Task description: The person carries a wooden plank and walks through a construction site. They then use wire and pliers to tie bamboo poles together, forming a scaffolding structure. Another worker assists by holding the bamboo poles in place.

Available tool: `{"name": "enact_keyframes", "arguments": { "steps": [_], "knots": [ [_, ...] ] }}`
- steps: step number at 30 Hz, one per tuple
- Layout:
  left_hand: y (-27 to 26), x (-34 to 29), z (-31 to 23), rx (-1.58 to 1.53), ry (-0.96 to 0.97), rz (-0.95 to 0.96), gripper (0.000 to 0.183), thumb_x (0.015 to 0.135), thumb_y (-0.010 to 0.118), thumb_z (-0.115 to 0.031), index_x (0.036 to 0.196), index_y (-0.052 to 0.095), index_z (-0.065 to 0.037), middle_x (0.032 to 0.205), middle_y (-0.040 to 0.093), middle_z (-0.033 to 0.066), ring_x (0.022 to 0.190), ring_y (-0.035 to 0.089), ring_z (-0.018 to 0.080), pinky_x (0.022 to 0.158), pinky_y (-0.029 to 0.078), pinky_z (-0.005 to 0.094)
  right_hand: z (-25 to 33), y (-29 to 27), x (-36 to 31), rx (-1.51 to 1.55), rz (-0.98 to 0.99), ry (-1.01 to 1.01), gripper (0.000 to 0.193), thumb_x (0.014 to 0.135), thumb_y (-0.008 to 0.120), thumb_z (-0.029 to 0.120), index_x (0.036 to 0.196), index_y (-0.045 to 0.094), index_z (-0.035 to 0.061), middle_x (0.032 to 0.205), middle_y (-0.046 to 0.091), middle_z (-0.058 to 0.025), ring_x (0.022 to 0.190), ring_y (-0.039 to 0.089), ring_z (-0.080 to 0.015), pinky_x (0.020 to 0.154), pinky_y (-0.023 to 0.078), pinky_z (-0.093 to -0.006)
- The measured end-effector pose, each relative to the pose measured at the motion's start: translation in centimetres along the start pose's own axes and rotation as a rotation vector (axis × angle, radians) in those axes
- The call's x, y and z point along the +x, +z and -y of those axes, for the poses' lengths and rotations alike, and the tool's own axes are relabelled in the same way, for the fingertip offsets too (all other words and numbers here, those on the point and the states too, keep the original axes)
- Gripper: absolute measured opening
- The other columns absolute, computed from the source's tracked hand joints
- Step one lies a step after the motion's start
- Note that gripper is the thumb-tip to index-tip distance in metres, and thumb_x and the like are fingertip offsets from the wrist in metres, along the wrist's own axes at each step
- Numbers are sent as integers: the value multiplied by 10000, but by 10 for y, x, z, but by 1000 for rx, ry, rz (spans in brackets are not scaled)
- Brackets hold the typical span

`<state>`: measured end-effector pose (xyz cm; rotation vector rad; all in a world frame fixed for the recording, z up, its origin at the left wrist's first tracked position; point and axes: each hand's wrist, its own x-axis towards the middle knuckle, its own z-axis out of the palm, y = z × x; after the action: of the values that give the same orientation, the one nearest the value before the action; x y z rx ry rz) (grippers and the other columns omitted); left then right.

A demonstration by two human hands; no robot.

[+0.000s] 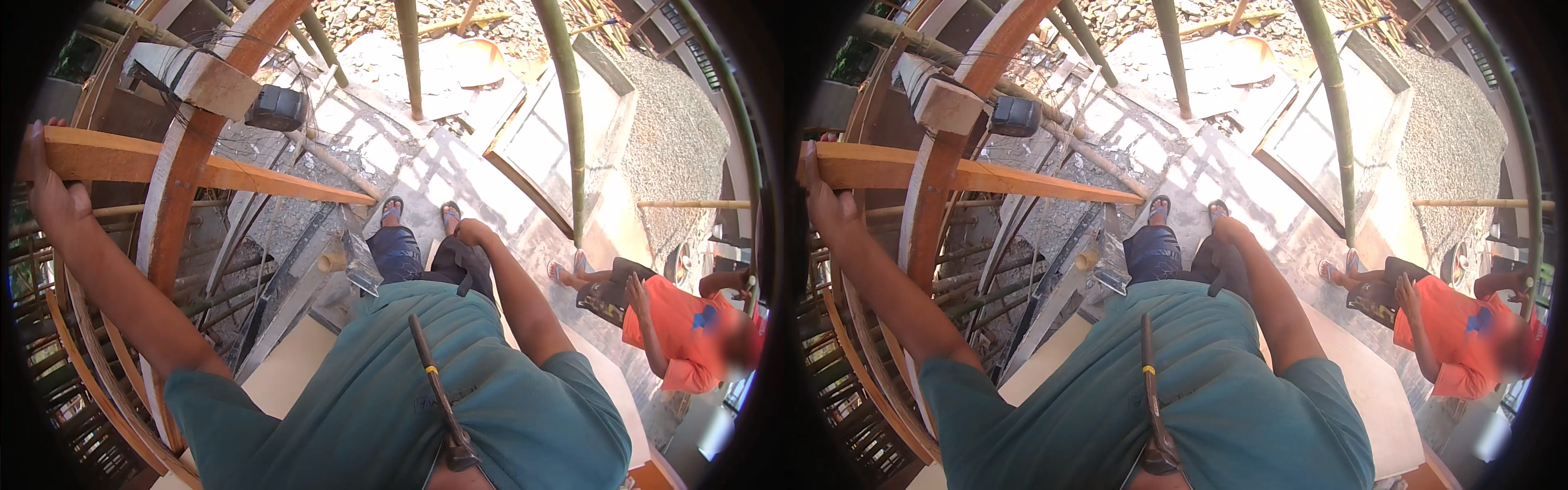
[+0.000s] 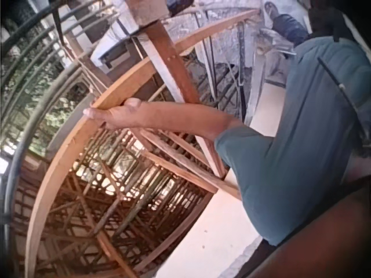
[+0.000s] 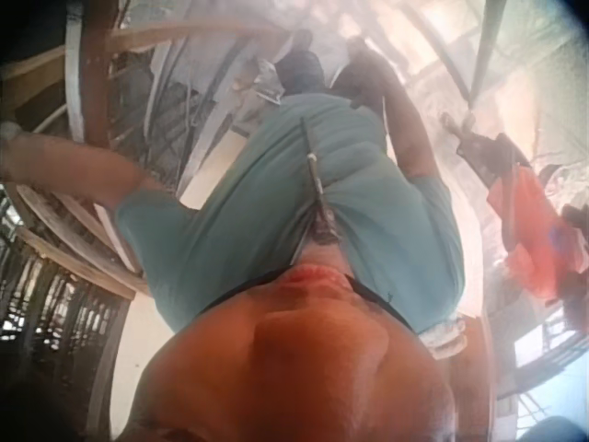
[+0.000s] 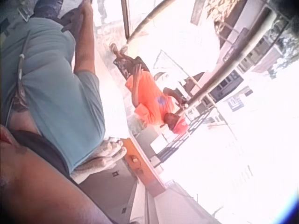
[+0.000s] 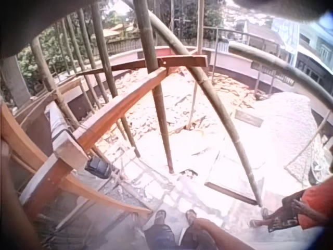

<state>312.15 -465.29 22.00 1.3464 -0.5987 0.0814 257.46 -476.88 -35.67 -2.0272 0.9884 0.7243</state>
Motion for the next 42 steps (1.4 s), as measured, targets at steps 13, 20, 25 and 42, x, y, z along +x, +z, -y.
{"name": "enact_keyframes", "arguments": {
  "steps": [13,20,25,42],
  "knots": [
    [1,-2,17,-133,76,81,587,854,810,-201,1324,520,-1,1130,620,53,1000,595,157,899,470,312,-99,136,-108,690,-442,265,340,826,506,94,1020,784,88,673,669,-153,549,597,-222,565,499,-384],
    [8,-12,15,-176,89,94,581,874,784,-166,1341,490,16,1131,606,65,1013,593,171,911,468,314,-114,129,-115,-307,-206,-17,470,809,553,61,1246,696,165,941,745,-99,756,722,-215,704,581,-356],
    [17,-18,15,-239,147,98,563,888,760,-125,1344,468,31,1146,592,88,1001,592,167,902,470,309,-85,103,-120,-132,-200,22,477,824,550,18,1256,688,167,907,733,-113,723,716,-225,647,587,-355],
    [6,-24,15,-260,144,124,553,871,790,-207,1300,516,7,1190,597,77,1078,564,170,956,442,323,-61,195,-140,1189,-99,439,375,893,529,3,1235,680,30,550,460,-36,437,398,-162,427,339,-361]
  ]
}}
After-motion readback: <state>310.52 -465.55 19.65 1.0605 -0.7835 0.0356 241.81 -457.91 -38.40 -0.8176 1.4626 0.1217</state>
